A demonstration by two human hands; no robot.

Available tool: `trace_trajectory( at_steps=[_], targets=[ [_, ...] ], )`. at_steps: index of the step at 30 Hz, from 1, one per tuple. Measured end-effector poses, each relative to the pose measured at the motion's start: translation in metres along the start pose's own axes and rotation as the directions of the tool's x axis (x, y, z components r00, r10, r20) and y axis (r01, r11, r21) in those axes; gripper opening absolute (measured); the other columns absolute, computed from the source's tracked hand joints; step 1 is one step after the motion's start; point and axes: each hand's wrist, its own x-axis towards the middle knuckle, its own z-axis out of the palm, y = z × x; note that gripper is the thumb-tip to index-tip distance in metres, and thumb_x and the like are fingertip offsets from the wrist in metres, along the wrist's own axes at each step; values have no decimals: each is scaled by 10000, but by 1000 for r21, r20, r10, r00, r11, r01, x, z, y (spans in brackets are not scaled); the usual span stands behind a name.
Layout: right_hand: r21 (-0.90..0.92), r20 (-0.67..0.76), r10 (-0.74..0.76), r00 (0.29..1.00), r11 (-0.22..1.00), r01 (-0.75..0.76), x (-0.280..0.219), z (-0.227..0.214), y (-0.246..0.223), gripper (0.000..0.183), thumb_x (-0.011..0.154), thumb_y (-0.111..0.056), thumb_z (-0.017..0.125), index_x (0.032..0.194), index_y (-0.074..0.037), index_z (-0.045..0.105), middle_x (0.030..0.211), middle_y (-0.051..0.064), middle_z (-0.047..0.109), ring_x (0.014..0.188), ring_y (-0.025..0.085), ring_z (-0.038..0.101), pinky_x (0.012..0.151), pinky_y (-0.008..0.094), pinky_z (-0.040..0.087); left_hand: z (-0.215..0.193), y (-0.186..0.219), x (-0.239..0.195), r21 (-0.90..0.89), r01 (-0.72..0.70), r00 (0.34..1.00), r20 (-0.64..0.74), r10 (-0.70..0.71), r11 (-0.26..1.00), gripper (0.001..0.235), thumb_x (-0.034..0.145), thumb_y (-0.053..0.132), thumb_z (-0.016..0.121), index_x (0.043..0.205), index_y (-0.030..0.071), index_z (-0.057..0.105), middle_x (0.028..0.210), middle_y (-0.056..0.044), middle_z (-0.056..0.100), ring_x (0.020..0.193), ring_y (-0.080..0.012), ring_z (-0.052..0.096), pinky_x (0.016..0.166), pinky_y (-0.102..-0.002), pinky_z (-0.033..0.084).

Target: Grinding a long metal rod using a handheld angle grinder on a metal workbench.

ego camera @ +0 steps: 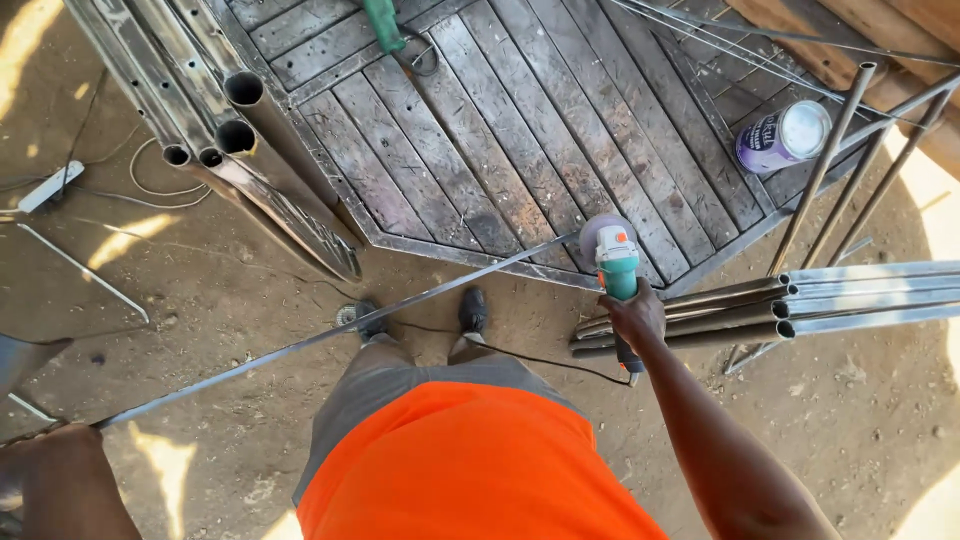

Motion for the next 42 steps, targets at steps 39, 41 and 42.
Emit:
trace_trajectory(
  at_steps=[39, 41, 42],
  targets=[
    [-349, 354, -196, 915, 880, 323, -70, 77, -88, 735, 819, -421, 737, 1450, -216, 422, 1063, 171, 712, 843, 375, 703, 666, 486, 550, 5, -39, 41, 112, 237, 752, 608, 255, -965, 817, 966, 523, 271, 1588, 13, 416, 1680, -156, 371, 1531, -328, 365, 1223, -510, 240],
    [-311, 372, -274, 887, 863, 398, -77, 84, -92, 668, 798, -420, 702, 1382, -224, 444, 983, 204, 712, 789, 422, 687, 620, 522, 504, 8, -41, 36, 64, 315, 774, 559, 295, -947, 820, 976, 545, 203, 1597, 44, 395, 1683, -124, 373, 1533, -308, 366, 1229, -497, 249],
    [-312, 373, -275, 886, 863, 399, -84, 85, -100, 668, 798, -420, 702, 1382, -224, 444, 983, 204, 712, 789, 422, 687, 620, 522, 504, 8, -41, 34, 64, 316, 775, 558, 296, -947, 820, 976, 545, 203, 1597, 44, 395, 1683, -124, 373, 1533, -308, 366, 1229, -497, 249]
  ],
)
